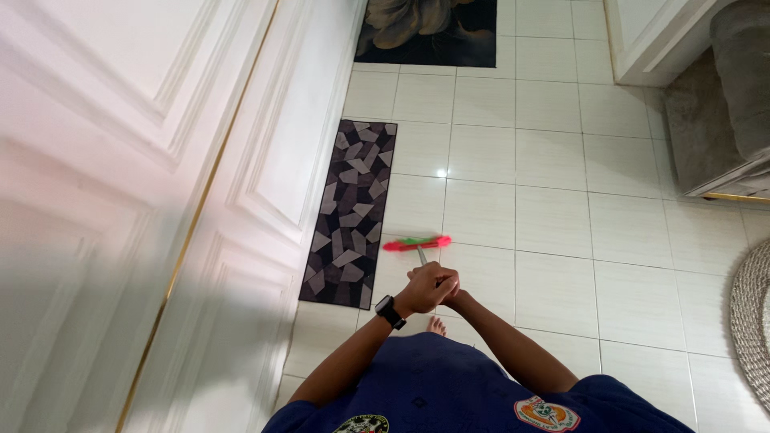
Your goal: The person sweeps the tiled floor across multiple rooms and hallways using a broom, pushing debris over floor mats and past furniture.
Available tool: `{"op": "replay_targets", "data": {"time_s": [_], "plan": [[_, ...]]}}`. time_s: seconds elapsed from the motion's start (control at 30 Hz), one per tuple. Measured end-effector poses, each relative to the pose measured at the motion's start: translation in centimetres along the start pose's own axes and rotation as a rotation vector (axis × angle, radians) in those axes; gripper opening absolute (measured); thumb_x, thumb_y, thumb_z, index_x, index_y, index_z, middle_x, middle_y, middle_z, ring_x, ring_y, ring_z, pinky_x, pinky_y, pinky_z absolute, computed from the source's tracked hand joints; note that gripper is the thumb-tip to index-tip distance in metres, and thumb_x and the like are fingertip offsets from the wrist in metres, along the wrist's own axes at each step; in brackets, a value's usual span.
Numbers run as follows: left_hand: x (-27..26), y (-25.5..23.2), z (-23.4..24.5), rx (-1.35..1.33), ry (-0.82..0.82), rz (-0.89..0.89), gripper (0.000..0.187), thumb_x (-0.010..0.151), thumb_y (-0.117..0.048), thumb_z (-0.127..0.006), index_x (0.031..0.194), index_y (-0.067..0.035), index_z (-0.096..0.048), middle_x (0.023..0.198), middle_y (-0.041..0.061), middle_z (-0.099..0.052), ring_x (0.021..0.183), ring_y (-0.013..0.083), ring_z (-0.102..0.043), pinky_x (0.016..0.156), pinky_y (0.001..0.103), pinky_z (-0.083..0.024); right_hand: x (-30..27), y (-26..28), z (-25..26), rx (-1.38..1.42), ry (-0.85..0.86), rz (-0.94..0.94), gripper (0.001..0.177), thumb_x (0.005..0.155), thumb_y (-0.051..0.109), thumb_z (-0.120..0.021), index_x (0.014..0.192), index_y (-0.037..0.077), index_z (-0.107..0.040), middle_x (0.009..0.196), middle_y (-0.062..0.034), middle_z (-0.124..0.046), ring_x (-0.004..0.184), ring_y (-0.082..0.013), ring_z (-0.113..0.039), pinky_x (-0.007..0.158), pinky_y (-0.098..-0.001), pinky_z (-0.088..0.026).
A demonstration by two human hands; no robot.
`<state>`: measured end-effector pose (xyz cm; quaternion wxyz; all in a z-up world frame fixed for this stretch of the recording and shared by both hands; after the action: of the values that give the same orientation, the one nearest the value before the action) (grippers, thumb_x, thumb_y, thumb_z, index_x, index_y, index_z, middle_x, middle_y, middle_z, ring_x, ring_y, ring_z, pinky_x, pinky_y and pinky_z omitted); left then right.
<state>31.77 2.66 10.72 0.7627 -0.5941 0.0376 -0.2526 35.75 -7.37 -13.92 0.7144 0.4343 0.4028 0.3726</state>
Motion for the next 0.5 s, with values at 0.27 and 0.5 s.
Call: {"op": "replay_targets", "data": {"time_s": [0.27,0.5], "plan": [[5.9,0.9,-2.0,-0.045,0.013,-0.041,0.025,0.096,-0.016,-0.053,0.076,-0.005,-0.063,0.066,0.008,-0.065,0.054,0.0175,-0.060,0.058,0.032,-0.049,-2.2,2.1,5.7,0.267,-0.308,-0.120,0.035,0.103,0.024,-0.048,0.074,0.004,-0.050,0.056,-0.0020,-0.048,0.042,-0.0127,-0.044,0.035,-0.0279,-0.035],[7.1,-0.7,-0.6,0.086,0.012,-0.174,0.022,0.094,-0.016,-0.058,0.075,-0.007,-0.065,0.068,0.008,-0.069,0.060,0.0244,-0.062,0.080,0.041,-0.048,-2.9,5.5,7.4,-0.110,-0.629,0.137,0.034,0.096,0.015,-0.059,0.069,0.001,-0.045,0.062,-0.0067,-0.039,0.055,-0.0152,-0.035,0.046,-0.0370,-0.032]]}}
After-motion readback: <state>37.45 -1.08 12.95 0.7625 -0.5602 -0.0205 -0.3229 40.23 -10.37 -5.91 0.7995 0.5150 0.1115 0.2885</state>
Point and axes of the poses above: each hand's wrist, its own x-axis towards the middle knuckle, its own z-axis out of the back of the hand, y = z × x, the point moved 2 cm from there along x, towards the middle knuckle
